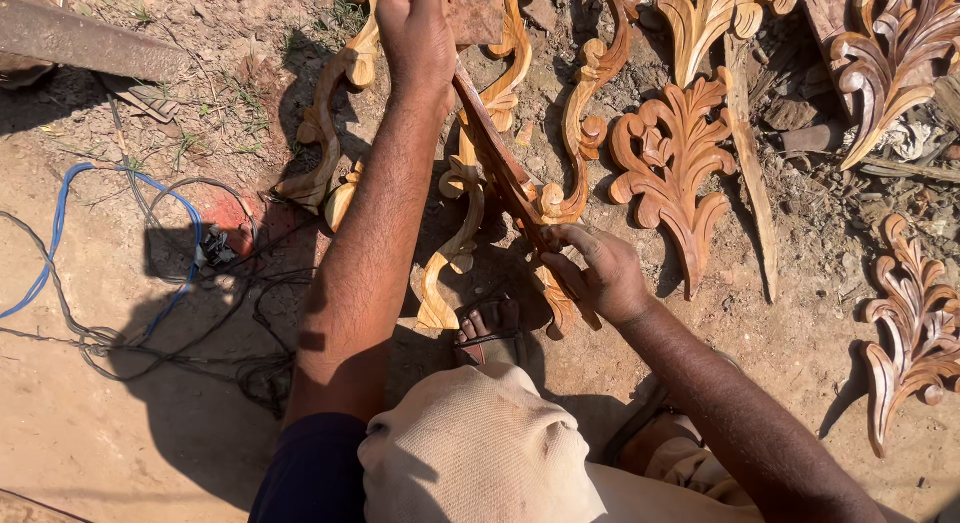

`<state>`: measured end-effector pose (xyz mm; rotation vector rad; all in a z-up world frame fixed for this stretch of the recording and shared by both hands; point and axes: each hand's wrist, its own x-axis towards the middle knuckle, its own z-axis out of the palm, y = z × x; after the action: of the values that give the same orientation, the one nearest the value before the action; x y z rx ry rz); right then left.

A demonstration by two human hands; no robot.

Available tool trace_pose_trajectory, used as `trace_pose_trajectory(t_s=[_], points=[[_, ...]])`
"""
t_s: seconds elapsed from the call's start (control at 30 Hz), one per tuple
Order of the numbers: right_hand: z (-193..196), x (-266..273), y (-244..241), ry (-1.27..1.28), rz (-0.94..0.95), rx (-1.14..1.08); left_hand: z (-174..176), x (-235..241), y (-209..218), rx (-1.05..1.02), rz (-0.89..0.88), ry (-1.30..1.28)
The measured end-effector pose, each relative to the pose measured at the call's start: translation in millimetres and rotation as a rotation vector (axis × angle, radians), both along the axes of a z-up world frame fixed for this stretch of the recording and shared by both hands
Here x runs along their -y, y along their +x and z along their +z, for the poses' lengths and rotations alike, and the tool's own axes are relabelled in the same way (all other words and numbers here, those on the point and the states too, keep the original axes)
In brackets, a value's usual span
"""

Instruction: The person applies a reddish-brown finish to ornate wooden carvings using a small cloth. They rub the finish into the intricate details of the wood, moving from one piece to another.

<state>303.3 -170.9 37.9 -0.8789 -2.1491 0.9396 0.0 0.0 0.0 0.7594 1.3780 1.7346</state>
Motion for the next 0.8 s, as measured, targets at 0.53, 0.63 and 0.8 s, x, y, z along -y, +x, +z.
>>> trace_pose_trajectory(t_s=[0.53, 0.63, 0.8], points=[[-9.4, 3.5, 10.0, 0.085, -0.037, 0.140, -10.8, -6.7, 10.2, -0.207, 0.038, 0.023], [-16.6, 9.1, 11.1, 0.036, -0.068, 0.073, -14.9, -7.7, 11.1, -0.247, 0.051, 0.003], [-12.5, 4.4, 14.4, 0.227, 0.009, 0.109, -17.6, -8.9, 14.6, -0.297, 0.062, -0.107]])
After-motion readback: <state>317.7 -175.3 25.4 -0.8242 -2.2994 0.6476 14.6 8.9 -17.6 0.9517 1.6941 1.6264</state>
